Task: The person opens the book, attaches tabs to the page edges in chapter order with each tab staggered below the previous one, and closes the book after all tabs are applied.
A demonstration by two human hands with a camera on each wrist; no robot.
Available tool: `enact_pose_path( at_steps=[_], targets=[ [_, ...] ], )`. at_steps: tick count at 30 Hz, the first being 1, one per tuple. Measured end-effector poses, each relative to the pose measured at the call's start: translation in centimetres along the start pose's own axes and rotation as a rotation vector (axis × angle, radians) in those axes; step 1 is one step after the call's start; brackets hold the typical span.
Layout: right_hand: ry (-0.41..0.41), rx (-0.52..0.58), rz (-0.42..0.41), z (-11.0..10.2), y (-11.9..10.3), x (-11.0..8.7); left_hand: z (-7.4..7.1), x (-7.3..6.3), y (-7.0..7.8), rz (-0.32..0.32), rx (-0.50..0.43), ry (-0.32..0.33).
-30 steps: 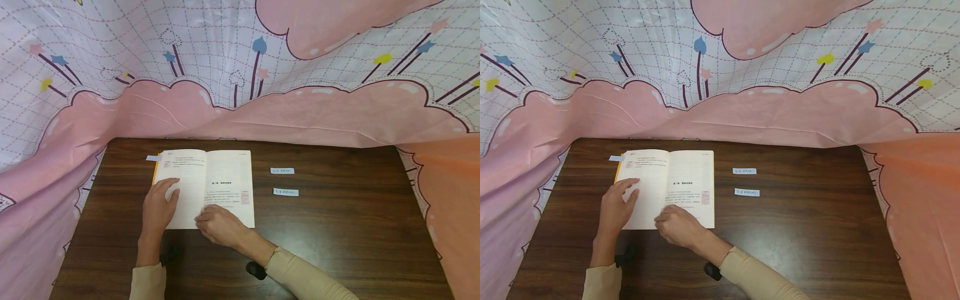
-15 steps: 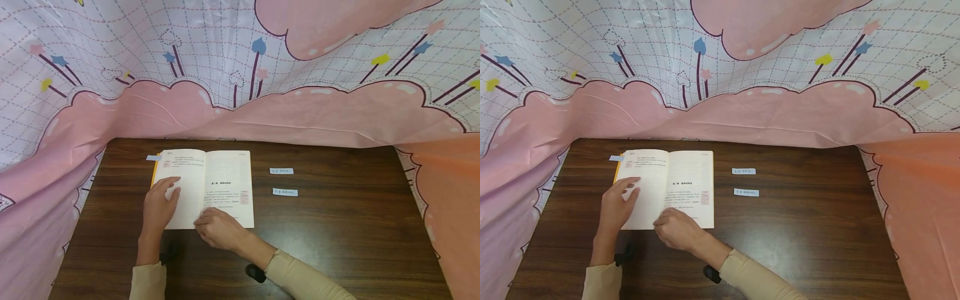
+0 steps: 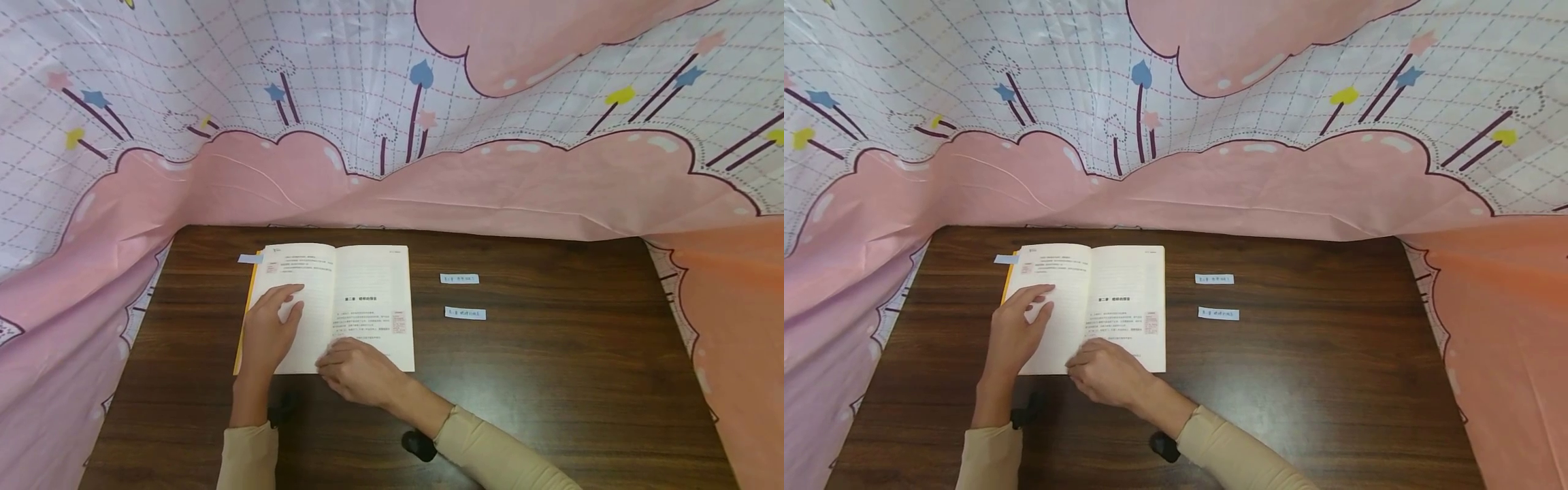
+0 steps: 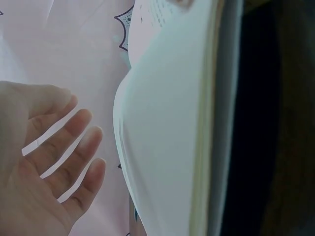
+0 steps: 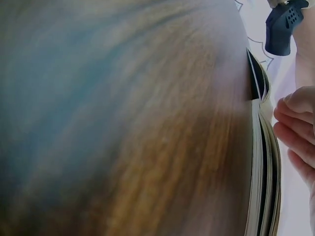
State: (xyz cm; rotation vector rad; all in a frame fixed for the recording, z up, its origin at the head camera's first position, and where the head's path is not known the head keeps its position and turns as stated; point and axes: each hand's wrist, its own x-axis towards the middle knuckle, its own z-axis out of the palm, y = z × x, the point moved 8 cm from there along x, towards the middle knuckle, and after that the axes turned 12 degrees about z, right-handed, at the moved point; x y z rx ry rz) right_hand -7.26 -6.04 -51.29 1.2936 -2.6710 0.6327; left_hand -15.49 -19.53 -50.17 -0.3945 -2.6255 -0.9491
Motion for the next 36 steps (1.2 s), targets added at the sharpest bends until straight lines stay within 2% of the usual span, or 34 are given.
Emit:
enact_pose_path(
  at_steps=[5, 12, 21, 29, 36],
  targets=[
    [0.051, 0.029, 0.020, -0.6, 0.4, -0.1, 0.3, 0.4, 0.4, 0.005, -0.030, 0.009],
    [0.143, 0.045, 0.139, -1.3, 2.0, -0.6, 1.2, 0.7, 0.9, 0.011, -0.042, -0.025],
    [0.164, 0.073, 0.175, -1.7, 3.3, -1.2, 2.0, 0.9, 2.1, 0.040, -0.068, -0.032],
    [0.166, 0.077, 0.212, -2.3, 4.6, -1.7, 2.7, 1.3, 2.6, 0.032, -0.094, -0.053],
    [0.202, 0.091, 0.270, -3.4, 6.8, -3.1, 3.5, 1.7, 3.7, 0.076, -0.123, -0.087]
  ],
)
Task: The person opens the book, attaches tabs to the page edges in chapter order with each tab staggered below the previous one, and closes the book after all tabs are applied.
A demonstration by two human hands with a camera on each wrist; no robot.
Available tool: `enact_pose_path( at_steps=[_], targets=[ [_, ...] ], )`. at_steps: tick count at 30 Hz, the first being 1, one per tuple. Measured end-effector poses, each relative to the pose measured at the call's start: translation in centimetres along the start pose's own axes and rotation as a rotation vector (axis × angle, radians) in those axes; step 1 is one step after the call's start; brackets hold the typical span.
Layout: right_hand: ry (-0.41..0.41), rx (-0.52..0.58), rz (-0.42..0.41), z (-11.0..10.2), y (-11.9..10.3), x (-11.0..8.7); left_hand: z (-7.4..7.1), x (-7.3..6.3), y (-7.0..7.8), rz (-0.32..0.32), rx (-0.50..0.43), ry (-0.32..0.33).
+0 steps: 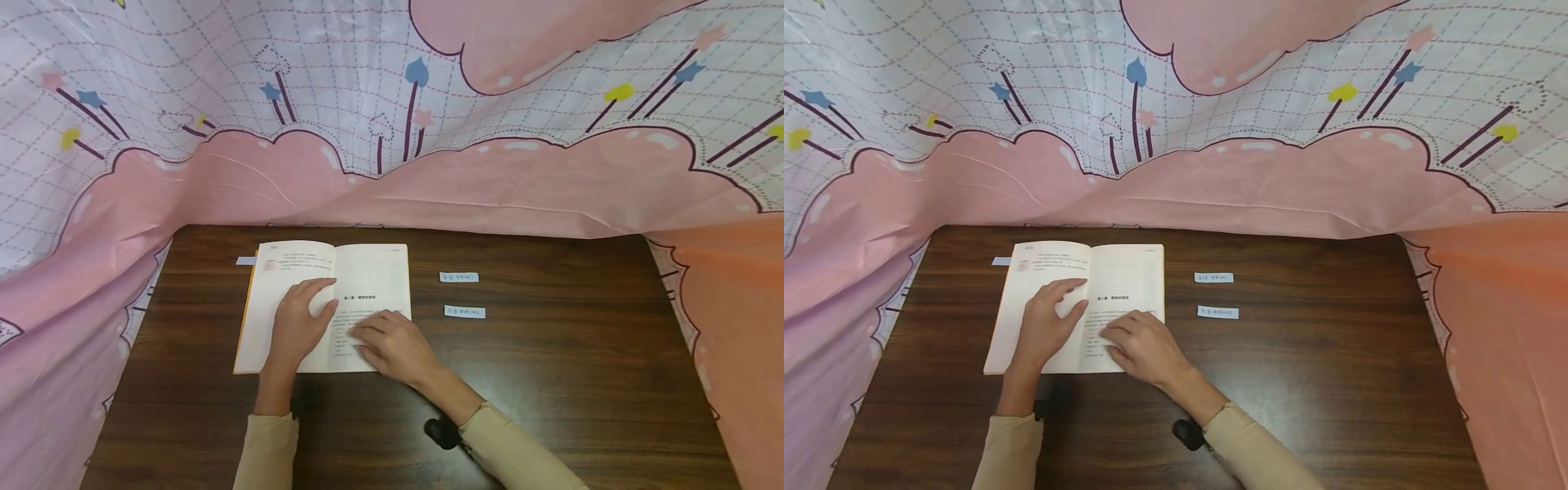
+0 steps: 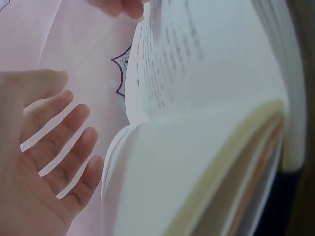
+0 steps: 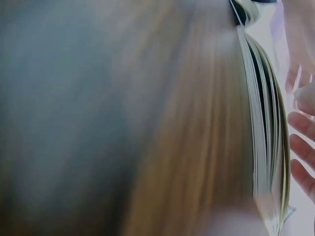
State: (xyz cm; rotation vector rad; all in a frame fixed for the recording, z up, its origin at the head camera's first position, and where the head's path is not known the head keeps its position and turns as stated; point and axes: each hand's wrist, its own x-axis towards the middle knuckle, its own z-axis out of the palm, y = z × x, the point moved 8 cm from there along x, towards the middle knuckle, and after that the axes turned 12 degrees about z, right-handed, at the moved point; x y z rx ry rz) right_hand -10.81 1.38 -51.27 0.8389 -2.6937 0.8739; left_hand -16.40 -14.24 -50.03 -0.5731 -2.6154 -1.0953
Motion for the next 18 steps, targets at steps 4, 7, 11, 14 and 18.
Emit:
enact_pose_path(
  at_steps=[4, 7, 11, 14, 18],
  targets=[
    [0.018, -0.006, 0.029, -1.0, 1.3, -0.3, 0.7, 0.2, 0.4, 0.013, -0.012, -0.010],
    [0.034, -0.019, 0.034, -1.4, 1.8, -0.3, 1.0, 0.4, 0.6, 0.015, -0.008, -0.020],
    [0.051, -0.030, 0.045, -1.9, 2.4, -0.2, 1.3, 0.5, 0.9, 0.015, -0.013, -0.030],
    [0.050, -0.037, 0.056, -2.3, 2.7, -0.2, 1.5, 0.5, 1.1, 0.013, -0.018, -0.035],
    [0.056, -0.040, 0.079, -2.9, 3.6, -0.4, 1.6, 0.6, 1.2, 0.007, -0.023, -0.037]
  ],
)
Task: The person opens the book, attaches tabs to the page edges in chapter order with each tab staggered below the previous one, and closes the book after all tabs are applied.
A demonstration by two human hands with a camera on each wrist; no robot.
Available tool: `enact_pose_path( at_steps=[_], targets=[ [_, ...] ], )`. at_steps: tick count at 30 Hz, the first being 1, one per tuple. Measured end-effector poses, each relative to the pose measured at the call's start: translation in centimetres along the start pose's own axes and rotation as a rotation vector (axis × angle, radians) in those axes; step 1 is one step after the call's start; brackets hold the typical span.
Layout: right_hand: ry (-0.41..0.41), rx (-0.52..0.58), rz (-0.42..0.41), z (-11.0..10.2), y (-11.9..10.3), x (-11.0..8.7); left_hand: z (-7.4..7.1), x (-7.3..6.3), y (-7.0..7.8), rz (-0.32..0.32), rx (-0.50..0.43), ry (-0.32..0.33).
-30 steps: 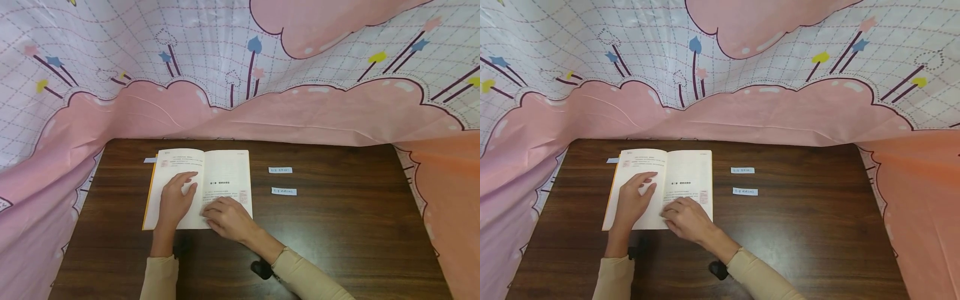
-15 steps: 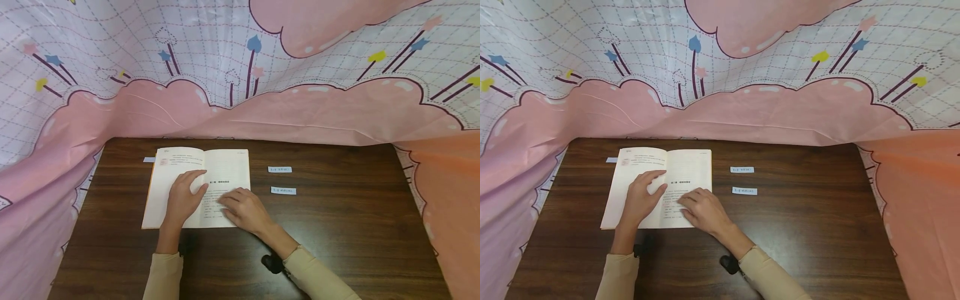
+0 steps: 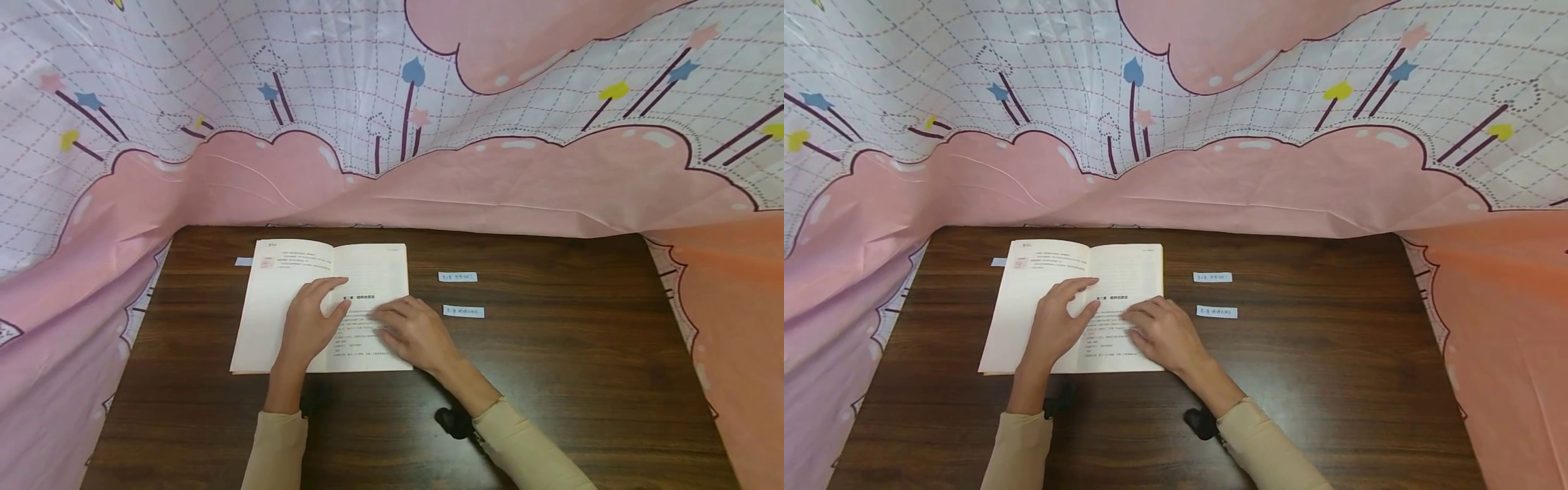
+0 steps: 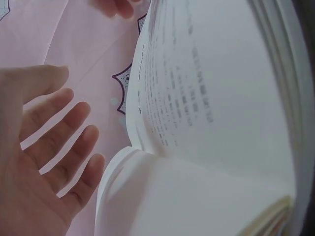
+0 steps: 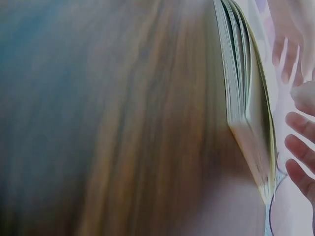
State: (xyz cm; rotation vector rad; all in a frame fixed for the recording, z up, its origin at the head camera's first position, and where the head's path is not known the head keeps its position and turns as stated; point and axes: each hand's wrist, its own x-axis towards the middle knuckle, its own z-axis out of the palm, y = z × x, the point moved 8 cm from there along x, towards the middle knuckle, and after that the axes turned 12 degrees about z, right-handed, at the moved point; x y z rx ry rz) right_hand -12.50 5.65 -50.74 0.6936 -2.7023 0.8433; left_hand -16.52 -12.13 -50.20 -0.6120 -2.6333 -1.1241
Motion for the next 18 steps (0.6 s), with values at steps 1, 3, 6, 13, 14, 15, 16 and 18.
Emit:
enact_pose_path(
  at_steps=[1, 3, 6, 13, 14, 15, 16, 18],
  targets=[
    [0.005, -0.002, 0.011, -0.2, 0.4, -0.1, 0.0, 0.0, 0.0, -0.002, 0.000, 0.000],
    [0.020, -0.009, 0.037, -0.7, 1.3, -0.3, -0.1, 0.1, -0.1, -0.006, 0.003, -0.004],
    [0.037, -0.029, 0.077, -1.3, 2.7, -0.8, -0.1, 0.1, -0.1, -0.010, 0.008, -0.009],
    [0.046, -0.049, 0.121, -2.3, 4.3, -1.3, 0.3, 0.0, 0.1, -0.016, -0.016, -0.026],
    [0.048, -0.048, 0.123, -2.4, 4.4, -1.4, 0.4, 0.0, 0.2, -0.013, -0.023, -0.030],
    [0.050, -0.051, 0.126, -2.4, 4.6, -1.4, 0.5, 0.0, 0.2, -0.009, -0.029, -0.035],
    [0.052, -0.054, 0.130, -2.5, 4.7, -1.5, 0.6, 0.0, 0.3, -0.004, -0.032, -0.039],
    [0.055, -0.057, 0.139, -2.7, 5.0, -1.6, 0.8, 0.0, 0.5, 0.007, -0.038, -0.049]
  ],
)
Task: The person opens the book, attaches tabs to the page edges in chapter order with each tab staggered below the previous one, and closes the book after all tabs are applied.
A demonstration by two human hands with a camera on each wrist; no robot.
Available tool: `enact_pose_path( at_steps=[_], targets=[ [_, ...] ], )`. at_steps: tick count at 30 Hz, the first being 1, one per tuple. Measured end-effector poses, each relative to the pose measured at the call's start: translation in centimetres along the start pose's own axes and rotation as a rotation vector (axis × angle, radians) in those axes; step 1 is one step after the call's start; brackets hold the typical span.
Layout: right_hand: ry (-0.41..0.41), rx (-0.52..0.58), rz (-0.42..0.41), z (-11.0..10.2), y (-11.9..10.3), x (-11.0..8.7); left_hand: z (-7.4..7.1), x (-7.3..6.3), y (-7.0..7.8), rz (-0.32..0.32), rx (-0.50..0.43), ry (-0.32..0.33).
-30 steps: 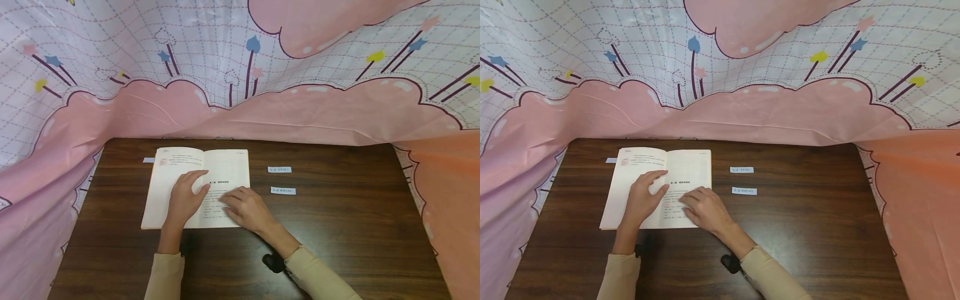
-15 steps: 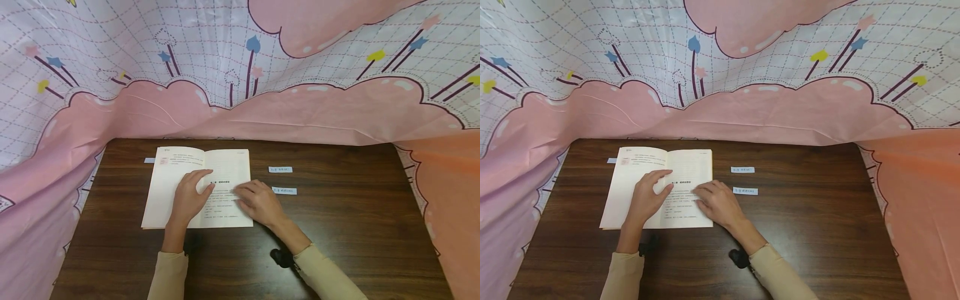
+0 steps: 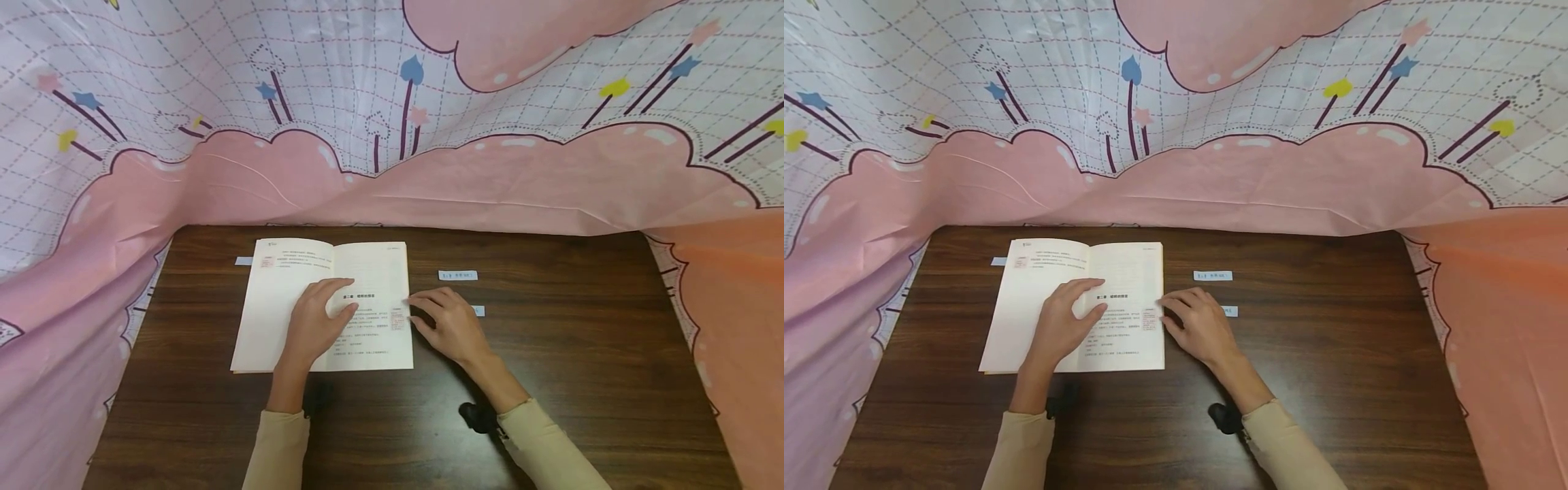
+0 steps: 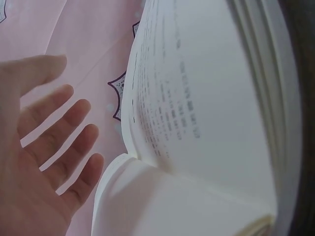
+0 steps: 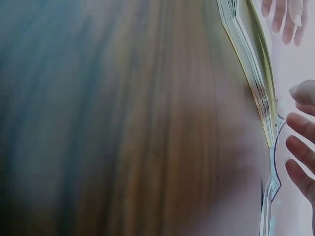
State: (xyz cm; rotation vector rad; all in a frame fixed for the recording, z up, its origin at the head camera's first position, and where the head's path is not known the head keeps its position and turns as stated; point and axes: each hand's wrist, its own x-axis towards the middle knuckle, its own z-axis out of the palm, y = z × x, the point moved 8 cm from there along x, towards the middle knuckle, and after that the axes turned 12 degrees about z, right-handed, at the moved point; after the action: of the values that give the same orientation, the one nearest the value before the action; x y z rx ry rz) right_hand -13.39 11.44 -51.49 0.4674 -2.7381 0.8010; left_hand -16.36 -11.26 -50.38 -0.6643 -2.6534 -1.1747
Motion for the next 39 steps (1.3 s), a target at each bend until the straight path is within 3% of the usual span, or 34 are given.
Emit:
enact_pose_path(
  at_steps=[11, 27, 35, 39],
  targets=[
    [0.026, -0.023, 0.075, -1.9, 3.4, -0.8, 1.1, 0.0, 0.3, 0.010, 0.036, -0.091],
    [0.028, -0.058, 0.147, -3.2, 6.1, -1.8, 1.7, 0.3, 0.9, 0.028, 0.057, -0.108],
    [0.028, -0.079, 0.168, -3.9, 6.9, -2.3, 2.9, 0.8, 1.5, 0.081, 0.046, -0.134],
    [0.022, -0.097, 0.195, -4.0, 7.4, -2.7, 3.4, 0.9, 1.7, 0.077, 0.038, -0.150]
  ],
)
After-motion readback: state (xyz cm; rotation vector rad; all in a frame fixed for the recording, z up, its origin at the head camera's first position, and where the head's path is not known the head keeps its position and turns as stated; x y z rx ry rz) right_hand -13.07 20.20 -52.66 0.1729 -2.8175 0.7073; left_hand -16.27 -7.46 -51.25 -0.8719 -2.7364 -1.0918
